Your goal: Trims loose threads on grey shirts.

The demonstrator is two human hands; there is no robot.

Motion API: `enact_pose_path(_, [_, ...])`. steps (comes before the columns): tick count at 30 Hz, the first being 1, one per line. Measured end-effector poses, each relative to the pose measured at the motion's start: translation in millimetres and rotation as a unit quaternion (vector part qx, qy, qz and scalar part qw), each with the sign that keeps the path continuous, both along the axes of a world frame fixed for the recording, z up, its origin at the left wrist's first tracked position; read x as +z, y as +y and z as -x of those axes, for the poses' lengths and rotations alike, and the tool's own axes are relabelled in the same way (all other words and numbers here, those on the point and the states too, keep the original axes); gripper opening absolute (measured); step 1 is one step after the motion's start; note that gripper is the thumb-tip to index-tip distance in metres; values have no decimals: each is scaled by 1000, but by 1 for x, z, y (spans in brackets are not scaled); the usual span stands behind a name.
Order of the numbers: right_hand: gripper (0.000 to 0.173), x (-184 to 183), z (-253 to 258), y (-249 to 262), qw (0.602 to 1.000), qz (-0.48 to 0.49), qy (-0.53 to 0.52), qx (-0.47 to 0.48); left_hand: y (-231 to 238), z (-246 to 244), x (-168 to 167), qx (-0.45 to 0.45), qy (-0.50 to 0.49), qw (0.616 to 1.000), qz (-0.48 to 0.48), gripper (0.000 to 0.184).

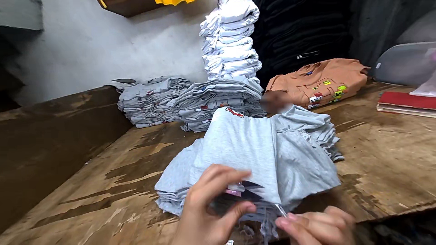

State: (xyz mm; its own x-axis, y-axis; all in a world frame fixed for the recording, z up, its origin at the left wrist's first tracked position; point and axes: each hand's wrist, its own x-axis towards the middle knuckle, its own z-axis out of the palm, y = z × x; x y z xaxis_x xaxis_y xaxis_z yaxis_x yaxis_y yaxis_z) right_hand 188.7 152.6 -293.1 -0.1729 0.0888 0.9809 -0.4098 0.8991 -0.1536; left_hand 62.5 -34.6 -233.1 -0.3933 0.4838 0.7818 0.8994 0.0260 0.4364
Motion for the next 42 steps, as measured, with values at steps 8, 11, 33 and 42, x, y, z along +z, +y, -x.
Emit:
enact_pose_path(8, [9, -5, 10, -18, 997, -25, 29, 62, 14, -10, -11, 96, 305, 947, -1, 17])
enact_pose_path(11, [8, -9, 11, -16, 998, 34, 11, 48, 11, -7, -2, 111, 206, 972, 19, 19])
enact_pose_path(33, [4, 25, 16, -11, 928, 312, -106, 176, -4, -16, -4, 110, -32, 992, 60, 20])
enact_pose_path(42, [12, 20, 18, -14, 915, 298, -118, 244, 17, -13, -8, 81, 11, 996, 44, 19])
